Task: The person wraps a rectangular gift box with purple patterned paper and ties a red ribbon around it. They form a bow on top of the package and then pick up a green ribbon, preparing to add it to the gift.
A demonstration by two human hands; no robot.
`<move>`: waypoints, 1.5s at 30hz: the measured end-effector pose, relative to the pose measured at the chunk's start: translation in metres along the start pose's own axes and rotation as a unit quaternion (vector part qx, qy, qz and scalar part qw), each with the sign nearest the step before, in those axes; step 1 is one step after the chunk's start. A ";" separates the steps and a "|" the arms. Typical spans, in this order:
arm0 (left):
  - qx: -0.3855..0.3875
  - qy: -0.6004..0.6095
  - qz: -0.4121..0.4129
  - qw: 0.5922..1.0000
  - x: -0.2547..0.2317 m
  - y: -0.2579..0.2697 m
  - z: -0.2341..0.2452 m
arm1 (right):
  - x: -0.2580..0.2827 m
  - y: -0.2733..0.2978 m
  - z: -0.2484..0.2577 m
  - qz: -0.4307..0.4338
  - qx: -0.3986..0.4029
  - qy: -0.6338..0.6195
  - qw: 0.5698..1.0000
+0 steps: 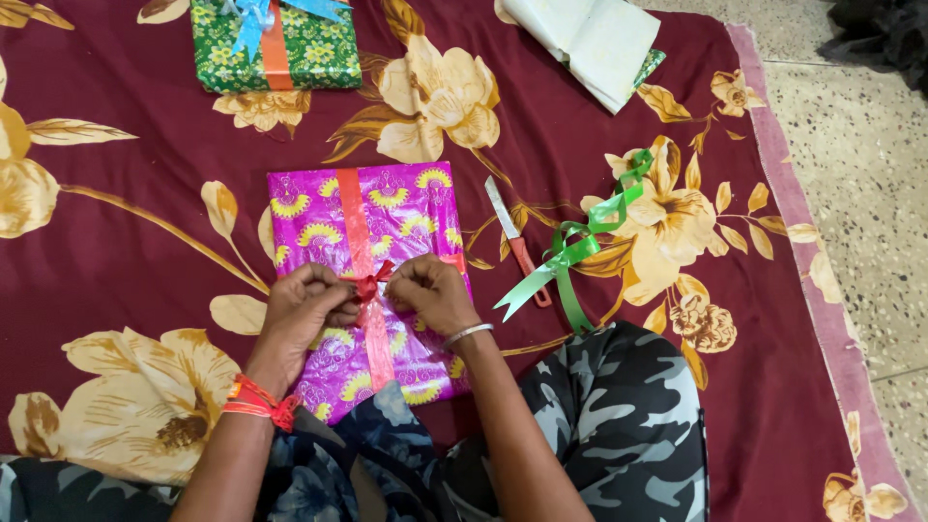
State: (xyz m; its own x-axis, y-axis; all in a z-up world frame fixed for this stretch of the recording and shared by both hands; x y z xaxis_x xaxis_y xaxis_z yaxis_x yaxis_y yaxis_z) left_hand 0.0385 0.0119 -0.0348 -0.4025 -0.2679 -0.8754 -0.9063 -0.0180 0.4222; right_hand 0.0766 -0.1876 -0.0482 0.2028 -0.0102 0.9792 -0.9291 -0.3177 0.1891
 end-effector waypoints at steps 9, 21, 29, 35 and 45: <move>0.033 0.044 -0.008 0.998 -0.020 0.012 -0.009 | 0.007 0.000 -0.003 0.022 -0.009 -0.021 1.000; -0.089 -0.049 -0.101 0.990 -0.016 0.014 -0.018 | 0.032 0.000 -0.026 0.053 -0.072 -0.013 0.996; -0.104 -0.050 -0.083 0.990 -0.019 0.012 -0.016 | 0.015 -0.004 -0.020 0.029 -0.136 -0.022 0.990; -0.148 -0.037 -0.060 0.986 -0.010 0.030 0.030 | 0.015 0.006 -0.016 0.044 -0.125 -0.071 0.989; -0.110 -0.682 -0.369 0.621 -0.027 0.113 -0.031 | 0.055 0.091 -0.042 0.279 -0.041 0.341 0.897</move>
State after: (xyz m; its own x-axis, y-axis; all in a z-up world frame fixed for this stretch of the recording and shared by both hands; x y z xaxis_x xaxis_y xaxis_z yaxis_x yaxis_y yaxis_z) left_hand -0.0487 -0.0122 0.0438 0.2423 0.9551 -0.1707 -0.9298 0.1783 -0.3221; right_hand -0.0097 -0.1770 0.0255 -0.5105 0.4464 0.7349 -0.8528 -0.3721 -0.3664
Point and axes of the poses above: each hand's wrist, its own y-axis away from the middle knuckle, its own z-axis out of the back of the hand, x = y × z, the point moved 5 cm from there along -y, towards the middle knuckle, and after that the axes turned 3 degrees about -y, right-handed, at the moved point
